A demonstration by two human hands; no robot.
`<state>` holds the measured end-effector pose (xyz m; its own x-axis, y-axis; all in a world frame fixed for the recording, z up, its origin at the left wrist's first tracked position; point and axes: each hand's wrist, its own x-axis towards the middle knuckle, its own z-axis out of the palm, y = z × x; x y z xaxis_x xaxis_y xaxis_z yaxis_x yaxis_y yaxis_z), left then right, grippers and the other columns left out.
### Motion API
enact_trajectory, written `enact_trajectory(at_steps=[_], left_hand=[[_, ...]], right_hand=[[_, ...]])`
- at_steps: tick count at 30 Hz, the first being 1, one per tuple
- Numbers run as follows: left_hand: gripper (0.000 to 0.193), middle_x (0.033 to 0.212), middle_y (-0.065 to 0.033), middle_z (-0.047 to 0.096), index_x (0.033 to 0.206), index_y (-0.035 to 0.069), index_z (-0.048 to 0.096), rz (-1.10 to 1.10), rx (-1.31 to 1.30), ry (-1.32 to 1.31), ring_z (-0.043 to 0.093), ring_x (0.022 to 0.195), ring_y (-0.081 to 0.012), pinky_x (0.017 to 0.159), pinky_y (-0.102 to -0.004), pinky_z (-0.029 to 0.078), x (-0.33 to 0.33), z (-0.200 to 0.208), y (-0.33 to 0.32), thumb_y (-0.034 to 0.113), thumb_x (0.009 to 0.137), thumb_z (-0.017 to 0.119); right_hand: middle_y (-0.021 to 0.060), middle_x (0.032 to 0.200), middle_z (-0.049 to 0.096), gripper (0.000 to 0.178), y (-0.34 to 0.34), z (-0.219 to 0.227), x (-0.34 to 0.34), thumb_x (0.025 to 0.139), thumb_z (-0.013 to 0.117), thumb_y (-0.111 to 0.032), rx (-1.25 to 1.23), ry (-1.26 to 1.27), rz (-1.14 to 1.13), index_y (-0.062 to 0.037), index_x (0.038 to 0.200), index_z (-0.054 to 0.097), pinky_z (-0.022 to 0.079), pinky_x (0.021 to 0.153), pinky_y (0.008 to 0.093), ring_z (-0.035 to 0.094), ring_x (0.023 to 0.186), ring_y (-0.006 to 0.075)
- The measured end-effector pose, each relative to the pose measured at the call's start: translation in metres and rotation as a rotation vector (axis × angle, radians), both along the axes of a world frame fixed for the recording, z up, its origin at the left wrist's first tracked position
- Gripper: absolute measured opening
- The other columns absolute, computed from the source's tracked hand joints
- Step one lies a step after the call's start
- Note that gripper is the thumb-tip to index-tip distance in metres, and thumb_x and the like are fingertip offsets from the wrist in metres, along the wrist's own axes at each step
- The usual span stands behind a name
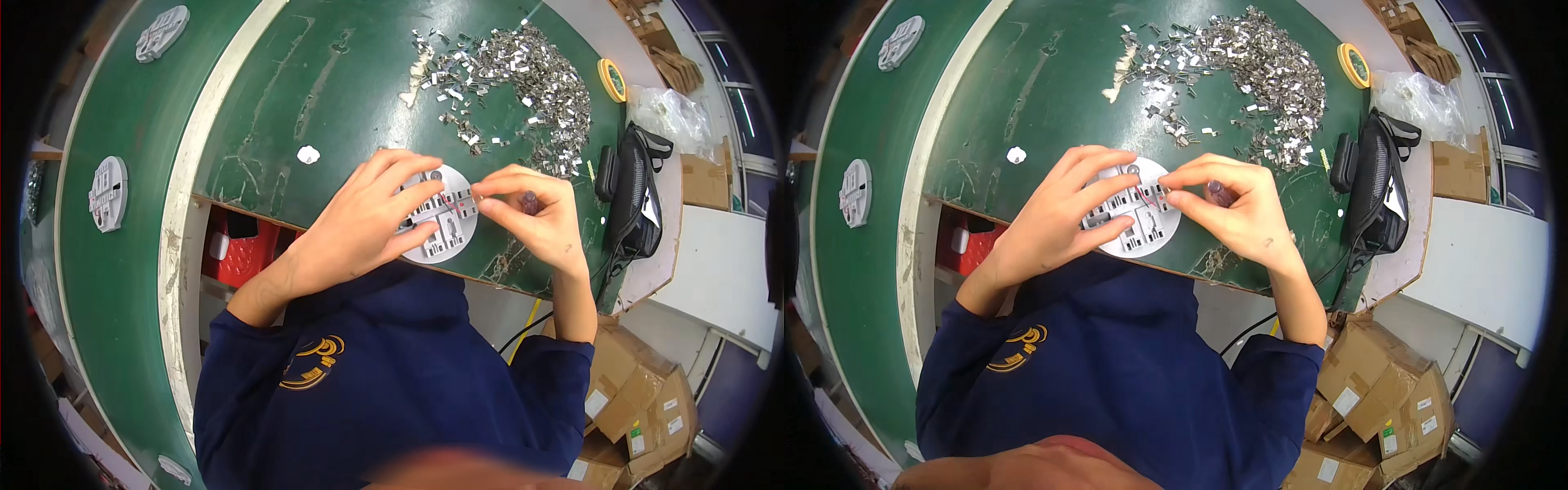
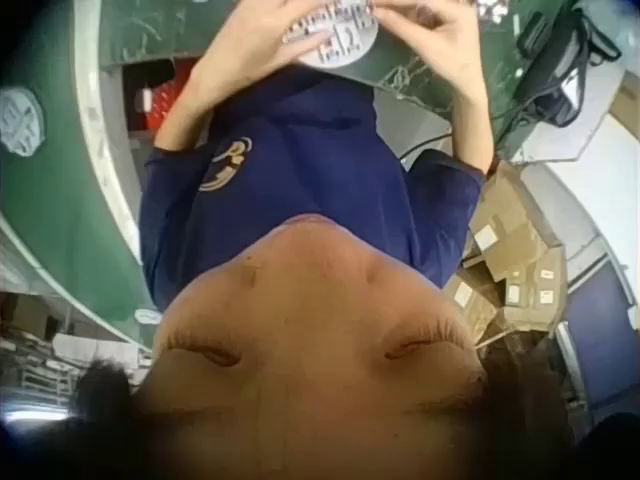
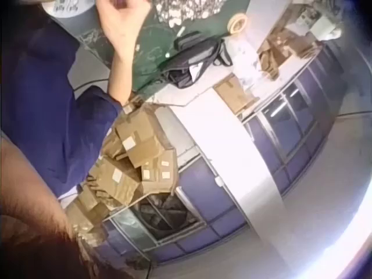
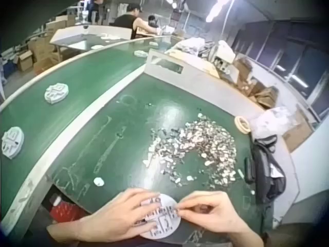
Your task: Manually assembling small metal components by inserting and tightening screws into circular plates.
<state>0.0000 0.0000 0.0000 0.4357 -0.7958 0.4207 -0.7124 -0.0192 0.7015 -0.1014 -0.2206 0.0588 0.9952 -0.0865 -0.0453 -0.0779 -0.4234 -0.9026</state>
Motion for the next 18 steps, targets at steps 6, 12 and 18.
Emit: enact_trajectory(at_steps=[6, 12, 18], left_hand=[[0.031, 0.115, -0.008, 0.061, 0.105, 0.002, 0.069, 0.166, 0.056, -0.059, 0.056, 0.095, -0.0258, 0.081, -0.0369, 0.049, -0.02, 0.006, 0.006, 0.012, 0.077, 0.079], [0.023, 0.109, -0.0053, 0.062, 0.099, 0.003, 0.071, 0.082, 0.003, 0.101, 0.055, 0.082, -0.0202, 0.072, -0.0337, 0.047, -0.009, 0.0, -0.005, 0.008, 0.078, 0.078], [0.018, 0.107, -0.0035, 0.063, 0.094, 0.006, 0.074, 0.027, -0.111, 0.283, 0.053, 0.079, -0.0166, 0.07, -0.0308, 0.047, -0.007, -0.015, -0.006, 0.004, 0.077, 0.079]], right_hand=[[0.0019, 0.085, 0.071, 0.011, 0.004, -0.003, -0.007, 0.082, 0.076, -0.003, -0.06, 0.05, -0.03, -0.0026, 0.092, 0.074, 0.029, 0.047, 0.0211, 0.043, 0.056, 0.0001], [0.0013, 0.087, 0.069, 0.008, 0.012, -0.008, -0.009, 0.08, 0.075, 0.004, -0.096, 0.054, -0.038, -0.0016, 0.084, 0.073, 0.025, 0.047, 0.0191, 0.037, 0.054, -0.0016], [-0.0006, 0.08, 0.069, 0.005, 0.019, -0.013, -0.017, 0.086, 0.073, -0.002, -0.01, 0.184, -0.161, -0.0005, 0.09, 0.071, 0.03, 0.047, 0.0196, 0.042, 0.054, -0.0012]])
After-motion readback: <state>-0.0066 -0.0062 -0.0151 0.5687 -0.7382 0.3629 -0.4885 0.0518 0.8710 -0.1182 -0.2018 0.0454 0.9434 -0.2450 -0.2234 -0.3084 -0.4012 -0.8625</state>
